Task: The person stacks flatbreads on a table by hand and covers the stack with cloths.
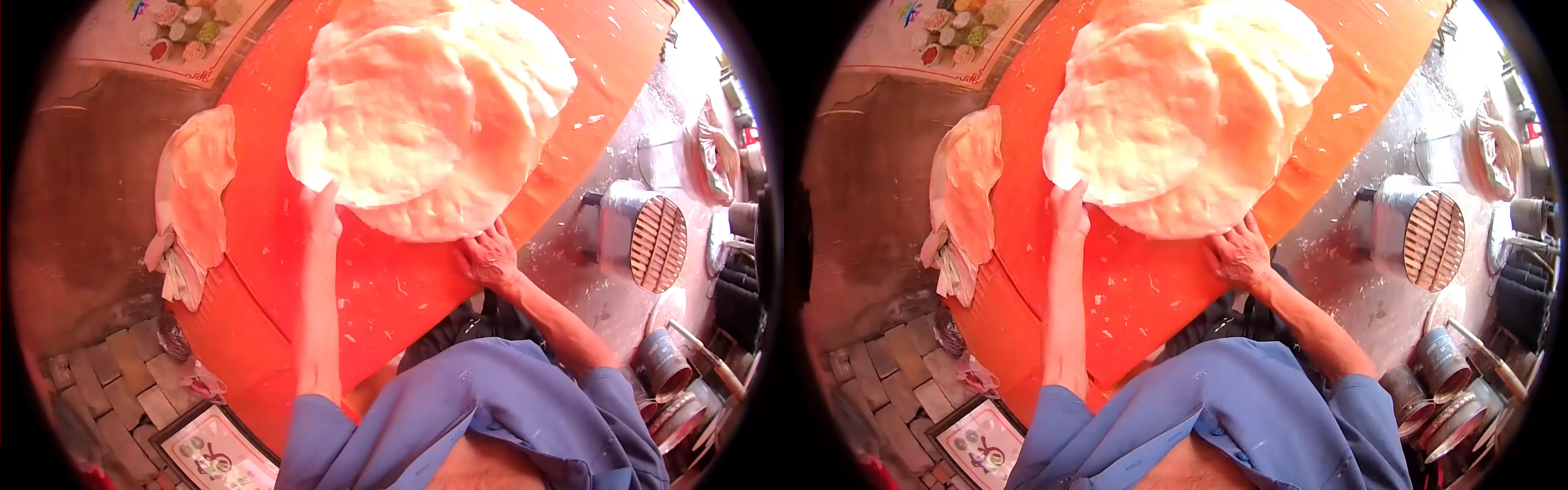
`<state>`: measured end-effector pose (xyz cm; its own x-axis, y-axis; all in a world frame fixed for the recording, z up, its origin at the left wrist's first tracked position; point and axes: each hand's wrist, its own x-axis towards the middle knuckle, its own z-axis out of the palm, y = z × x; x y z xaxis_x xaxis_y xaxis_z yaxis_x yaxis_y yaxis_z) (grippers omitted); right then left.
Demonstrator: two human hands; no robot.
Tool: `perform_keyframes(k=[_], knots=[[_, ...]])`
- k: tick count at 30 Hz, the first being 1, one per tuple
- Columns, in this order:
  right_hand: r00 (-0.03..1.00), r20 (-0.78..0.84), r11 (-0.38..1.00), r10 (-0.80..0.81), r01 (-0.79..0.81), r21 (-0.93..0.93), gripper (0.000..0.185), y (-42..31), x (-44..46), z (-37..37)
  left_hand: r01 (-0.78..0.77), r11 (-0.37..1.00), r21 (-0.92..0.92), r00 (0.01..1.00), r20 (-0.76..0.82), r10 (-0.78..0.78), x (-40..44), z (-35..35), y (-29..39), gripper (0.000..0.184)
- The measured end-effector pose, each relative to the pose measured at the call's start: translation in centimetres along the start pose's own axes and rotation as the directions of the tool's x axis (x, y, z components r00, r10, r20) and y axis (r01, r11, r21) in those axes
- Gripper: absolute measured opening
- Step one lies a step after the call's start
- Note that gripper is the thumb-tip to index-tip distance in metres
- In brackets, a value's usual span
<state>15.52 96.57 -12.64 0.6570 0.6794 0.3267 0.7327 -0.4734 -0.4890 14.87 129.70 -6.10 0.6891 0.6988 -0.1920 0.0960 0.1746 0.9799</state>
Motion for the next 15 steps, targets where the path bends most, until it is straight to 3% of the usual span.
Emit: perform_keyframes(k=[2, 5, 7, 10, 11, 13, 15], knots=[[1.0, -0.011, 0.999, -0.004, 0.004, 0.038, 0.044, -0.2, 0.4, -0.2, -0.044, 0.951, 0.305, 0.998, -0.022, 0.053, -0.3, -0.6, 1.3, 0.038], [1.0, 0.006, 0.999, 0.022, -0.022, 0.023, 0.044, -0.4, 0.5, -0.6, -0.2, 0.882, 0.426, 0.975, -0.006, 0.224, -0.6, 3.0, 9.2, 0.032], [0.999, 0.027, 0.999, 0.028, -0.029, 0.018, 0.045, -0.5, 0.2, -0.6, -0.645, 0.66, 0.384, 0.742, 0.107, 0.662, -0.2, 7.5, 14.5, 0.029], [0.998, 0.049, 0.999, 0.032, -0.033, 0.028, 0.045, -0.5, 0.3, -0.5, -0.578, 0.747, 0.327, 0.814, 0.285, 0.505, 1.7, 12.6, 23.2, 0.015], [0.998, 0.049, 0.999, 0.029, -0.032, 0.043, 0.045, -0.5, 0.3, -0.5, -0.6, 0.733, 0.32, 0.779, 0.441, 0.445, 5.8, 12.0, 25.7, 0.026], [0.998, 0.05, 0.998, 0.029, -0.032, 0.049, 0.045, -0.4, 0.1, -0.4, -0.583, 0.737, 0.342, 0.798, 0.411, 0.44, 7.3, 15.9, 29.3, 0.027], [0.998, 0.051, 0.998, 0.032, -0.034, 0.047, 0.044, -0.5, 0.0, -0.2, -0.755, 0.589, -0.287, 0.454, 0.419, 0.786, 12.6, 17.9, 30.8, 0.05]])
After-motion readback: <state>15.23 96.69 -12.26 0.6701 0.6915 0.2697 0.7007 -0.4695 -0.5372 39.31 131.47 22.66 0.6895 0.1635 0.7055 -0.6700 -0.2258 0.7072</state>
